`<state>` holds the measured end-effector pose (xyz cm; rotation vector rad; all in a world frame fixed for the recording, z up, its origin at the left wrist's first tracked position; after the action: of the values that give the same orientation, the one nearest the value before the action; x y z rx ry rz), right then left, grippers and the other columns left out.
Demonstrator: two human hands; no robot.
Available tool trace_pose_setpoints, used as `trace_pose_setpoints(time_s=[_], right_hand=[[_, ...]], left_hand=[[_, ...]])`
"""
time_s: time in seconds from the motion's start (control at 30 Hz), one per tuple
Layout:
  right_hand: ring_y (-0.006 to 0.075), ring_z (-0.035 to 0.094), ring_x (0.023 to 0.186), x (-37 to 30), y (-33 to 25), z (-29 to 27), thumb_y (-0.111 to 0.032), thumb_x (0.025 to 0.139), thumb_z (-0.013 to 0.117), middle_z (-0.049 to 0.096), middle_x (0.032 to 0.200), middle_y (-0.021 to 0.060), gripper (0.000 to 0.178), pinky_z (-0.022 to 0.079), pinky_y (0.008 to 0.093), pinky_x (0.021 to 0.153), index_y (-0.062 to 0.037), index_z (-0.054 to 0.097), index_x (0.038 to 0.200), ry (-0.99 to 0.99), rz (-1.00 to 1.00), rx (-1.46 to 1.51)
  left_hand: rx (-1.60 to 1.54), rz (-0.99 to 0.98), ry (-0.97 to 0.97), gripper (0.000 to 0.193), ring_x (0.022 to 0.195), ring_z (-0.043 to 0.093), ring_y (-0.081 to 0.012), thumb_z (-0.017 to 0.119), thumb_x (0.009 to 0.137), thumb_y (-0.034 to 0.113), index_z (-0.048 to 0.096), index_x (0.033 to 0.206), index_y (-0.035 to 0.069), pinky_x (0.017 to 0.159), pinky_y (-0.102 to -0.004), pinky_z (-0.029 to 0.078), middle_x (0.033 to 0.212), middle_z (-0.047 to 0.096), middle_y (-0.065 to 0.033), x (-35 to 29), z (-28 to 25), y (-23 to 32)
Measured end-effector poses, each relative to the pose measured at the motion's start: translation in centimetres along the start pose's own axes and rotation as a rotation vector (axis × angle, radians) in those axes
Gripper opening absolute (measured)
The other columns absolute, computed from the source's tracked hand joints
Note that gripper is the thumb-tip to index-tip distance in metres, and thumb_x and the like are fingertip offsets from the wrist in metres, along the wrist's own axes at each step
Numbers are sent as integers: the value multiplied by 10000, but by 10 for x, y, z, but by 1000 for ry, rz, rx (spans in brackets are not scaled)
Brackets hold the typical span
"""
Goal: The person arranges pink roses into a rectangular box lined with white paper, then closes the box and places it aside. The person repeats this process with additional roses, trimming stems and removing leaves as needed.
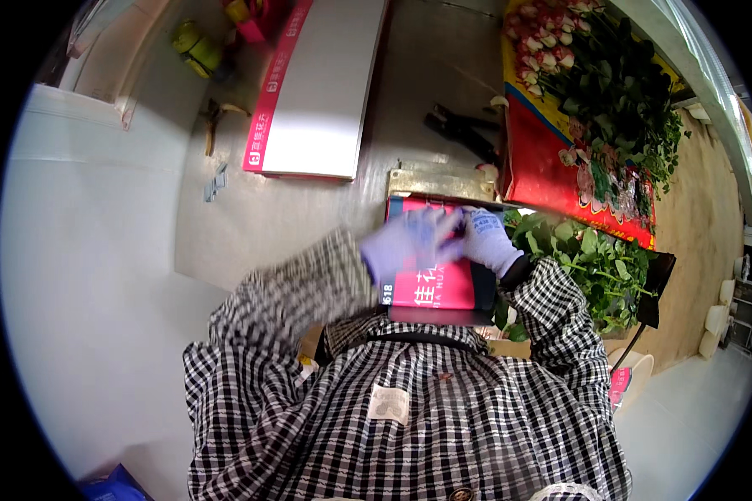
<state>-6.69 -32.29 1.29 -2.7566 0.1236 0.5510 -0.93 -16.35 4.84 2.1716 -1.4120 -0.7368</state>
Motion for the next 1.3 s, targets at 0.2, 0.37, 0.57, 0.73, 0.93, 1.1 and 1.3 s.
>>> trace_pose_setpoints(time_s=[0.2,0.37,0.57,0.73,0.93,1.1,1.3], right_hand=[[340,643,862,-7,-19,-50,-300,778,709,659,843,161,283,507,415,763,-75,685,948,-7,-226,-52],[320,661,891,95,39,-124,-389,795,695,661,977,185,515,515,373,767,-76,602,1193,418,-39,-140],[328,644,1007,172,156,-48,-489,802,702,653,1070,236,793,506,443,836,29,466,1353,402,-52,-387],[272,633,1037,71,108,-98,-252,893,611,644,1074,185,459,499,399,938,29,530,1247,-124,243,1913],[295,583,1028,-98,60,-150,-218,749,705,586,1081,145,555,460,392,906,-39,512,1237,-255,184,506],[396,572,1044,-96,85,-96,-309,707,668,579,1100,215,652,446,467,907,-3,502,1258,-424,165,-561],[362,585,1080,-65,121,-90,-343,675,732,575,1169,212,749,469,443,922,-17,467,1295,-598,-64,-109]], left_hand=[[143,-11,212,878,1316,331,-465,504,875,588,326,1401,-92,1093,-592,200,1412,374,-295,-48,66,30],[151,-106,205,727,1289,373,-447,494,906,505,363,1426,13,1053,-576,257,1379,447,-233,-41,59,38],[170,-79,113,661,1272,379,-478,514,897,482,406,1424,98,1038,-624,253,1362,441,-271,-26,61,40],[290,-135,19,627,1289,324,-554,482,906,510,401,1449,208,1053,-658,208,1376,383,-358,-26,64,48],[468,-226,-121,636,1335,259,-573,467,910,502,356,1476,234,1078,-646,158,1435,296,-393,-18,72,62],[475,-239,-115,638,1341,245,-571,496,903,466,345,1481,242,1075,-656,161,1442,270,-396,-17,75,62],[411,-205,-13,637,1350,225,-557,556,872,405,381,1457,223,1073,-667,162,1423,278,-397,-22,77,57]])
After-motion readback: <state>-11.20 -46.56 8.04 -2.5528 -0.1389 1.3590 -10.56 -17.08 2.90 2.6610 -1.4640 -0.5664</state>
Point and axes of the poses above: each hand's wrist, its own x-axis towards the middle knuckle, its own z-axis out of the palm, y = z × x, the point moved 3 cm from there along x, towards the middle knuckle
